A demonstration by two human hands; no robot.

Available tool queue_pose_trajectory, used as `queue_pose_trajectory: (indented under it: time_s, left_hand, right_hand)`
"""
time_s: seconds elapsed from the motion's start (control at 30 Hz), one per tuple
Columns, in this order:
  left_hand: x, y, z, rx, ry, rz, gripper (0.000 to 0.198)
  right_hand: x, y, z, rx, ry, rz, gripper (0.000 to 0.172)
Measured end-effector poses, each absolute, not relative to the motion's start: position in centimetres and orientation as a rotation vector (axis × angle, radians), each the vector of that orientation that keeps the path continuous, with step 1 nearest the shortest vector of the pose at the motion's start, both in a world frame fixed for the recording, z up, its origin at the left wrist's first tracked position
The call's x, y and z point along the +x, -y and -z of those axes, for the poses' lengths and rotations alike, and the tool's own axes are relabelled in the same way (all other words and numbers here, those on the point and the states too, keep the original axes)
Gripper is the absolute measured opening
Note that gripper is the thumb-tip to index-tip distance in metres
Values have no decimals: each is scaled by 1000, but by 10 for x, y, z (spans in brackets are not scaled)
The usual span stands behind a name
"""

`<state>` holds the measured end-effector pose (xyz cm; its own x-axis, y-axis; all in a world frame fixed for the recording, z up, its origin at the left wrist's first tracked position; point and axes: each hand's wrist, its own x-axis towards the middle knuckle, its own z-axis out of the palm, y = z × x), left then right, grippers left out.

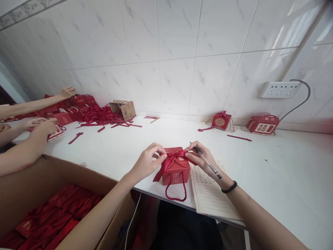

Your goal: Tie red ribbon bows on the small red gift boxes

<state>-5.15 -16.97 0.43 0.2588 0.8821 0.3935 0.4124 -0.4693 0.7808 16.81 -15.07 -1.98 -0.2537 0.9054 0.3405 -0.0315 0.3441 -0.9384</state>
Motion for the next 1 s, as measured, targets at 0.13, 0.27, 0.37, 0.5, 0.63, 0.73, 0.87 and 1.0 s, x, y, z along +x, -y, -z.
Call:
queue_pose_trajectory:
  time_s: [0.13,0.27,0.37,0.5,0.63,0.73,0.87,1.0]
  left_hand:
    - [-50,167,0,1850,-1290,-1150,22]
    - [-51,163,5,1735,-1310,-1130,25]
    - [-51,162,8,1638,-1280,-1089,25]
    - [-52,161,13,1545,-1237,-1101,24]
    - [-52,159,18,1542,-1236,-1135,19]
    - [-52,158,20,1574,-1248,-1139,16]
    - [-53,158,18,1572,-1243,-1112,19]
    - [-55,158,20,1470,-1186,-1095,28]
  right_hand:
    - [162,147,24,-952,1461,-980,40]
    - [160,147,25,-991,1427,-1052,42]
    - [161,146,27,-977,1410,-1115,40]
    - [160,145,28,-956,1310,-1279,37]
    - [157,148,28,-905,1234,-1423,35]
    - [160,146,30,-916,1266,-1495,33]
    - [173,139,31,-1032,1479,-1183,25]
    - [169,147,22,-1009,1563,-555,21]
